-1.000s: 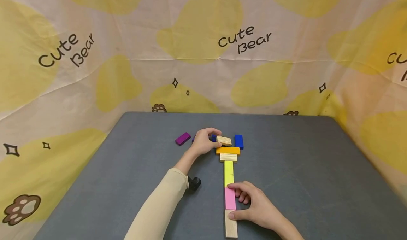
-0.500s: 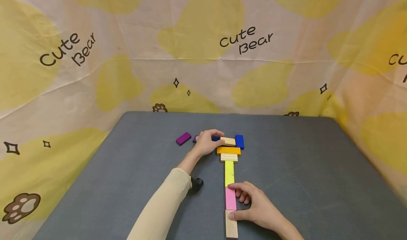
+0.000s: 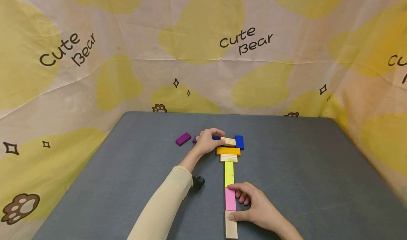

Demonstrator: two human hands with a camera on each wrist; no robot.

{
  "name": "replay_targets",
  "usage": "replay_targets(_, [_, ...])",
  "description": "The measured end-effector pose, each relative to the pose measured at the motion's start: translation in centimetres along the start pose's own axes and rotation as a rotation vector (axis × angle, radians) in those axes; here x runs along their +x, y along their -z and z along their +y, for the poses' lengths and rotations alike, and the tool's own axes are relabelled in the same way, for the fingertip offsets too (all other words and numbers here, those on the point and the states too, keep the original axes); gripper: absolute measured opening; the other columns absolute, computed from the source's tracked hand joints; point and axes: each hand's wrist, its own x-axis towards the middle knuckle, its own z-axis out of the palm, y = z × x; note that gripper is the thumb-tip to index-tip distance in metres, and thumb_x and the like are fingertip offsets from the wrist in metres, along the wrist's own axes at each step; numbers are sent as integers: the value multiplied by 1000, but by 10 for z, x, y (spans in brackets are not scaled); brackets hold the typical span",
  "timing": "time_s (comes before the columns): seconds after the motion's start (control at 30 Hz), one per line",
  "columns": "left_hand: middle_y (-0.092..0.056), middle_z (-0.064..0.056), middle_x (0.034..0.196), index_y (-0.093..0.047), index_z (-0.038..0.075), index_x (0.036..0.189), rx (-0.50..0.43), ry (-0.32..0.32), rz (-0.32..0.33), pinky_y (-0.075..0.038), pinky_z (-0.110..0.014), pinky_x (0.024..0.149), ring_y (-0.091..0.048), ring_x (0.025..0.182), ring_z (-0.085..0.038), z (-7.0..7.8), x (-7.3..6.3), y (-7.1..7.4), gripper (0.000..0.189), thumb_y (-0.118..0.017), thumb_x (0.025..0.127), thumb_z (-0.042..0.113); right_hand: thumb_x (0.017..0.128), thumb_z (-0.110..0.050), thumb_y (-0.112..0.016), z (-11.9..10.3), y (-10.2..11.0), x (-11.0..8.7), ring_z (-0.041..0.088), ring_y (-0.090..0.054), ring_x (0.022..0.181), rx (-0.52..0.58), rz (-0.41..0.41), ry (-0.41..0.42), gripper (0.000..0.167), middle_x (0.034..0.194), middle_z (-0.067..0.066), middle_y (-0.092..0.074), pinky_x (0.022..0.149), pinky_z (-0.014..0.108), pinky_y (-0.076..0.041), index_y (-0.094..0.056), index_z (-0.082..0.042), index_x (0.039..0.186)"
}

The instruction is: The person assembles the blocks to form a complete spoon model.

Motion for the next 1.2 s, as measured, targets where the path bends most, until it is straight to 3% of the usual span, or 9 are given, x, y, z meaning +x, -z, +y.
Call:
replay_targets(0.4, [-72, 2, 98, -74, 15, 104, -31, 11, 37, -22, -55, 99, -57, 104, -23, 1, 0, 2, 22, -81, 84, 21, 71, -38, -89, 2, -1, -2, 18, -50, 82, -12, 22, 45, 63, 93, 0, -52, 69, 27, -43, -62, -20, 125])
replay_targets(0.67, [-71, 2, 103, -73, 15, 108, 10, -13, 16, -24, -53, 97, -57, 103, -22, -2, 0, 1, 20, -75, 89, 20, 71, -38, -89, 1, -1, -1, 20, -50, 83, -9, 12, 30, 63, 93, 1, -52, 69, 27, -43, -62, -19, 125])
replay_targets(0.93, [-71, 4, 99, -75, 18, 102, 32, -29, -2, -25, -51, 96, -55, 102, -21, -3, -1, 0, 12, -74, 90, 18, 71, -39, -89, 1, -1, -1, 19, -49, 83, -14, 13, 26, 65, 94, 1, -52, 69, 27, -43, -62, -19, 126])
replay_targets(1.2, [-70, 7, 97, -75, 18, 103, 29, -13, -11, -22, -53, 96, -48, 108, -24, -1, -2, -2, 12, -74, 90, 18, 71, -38, -89, 0, -1, 0, 22, -49, 85, 3, 1, 1, 65, 95, 2, -52, 69, 27, -43, -62, -19, 126])
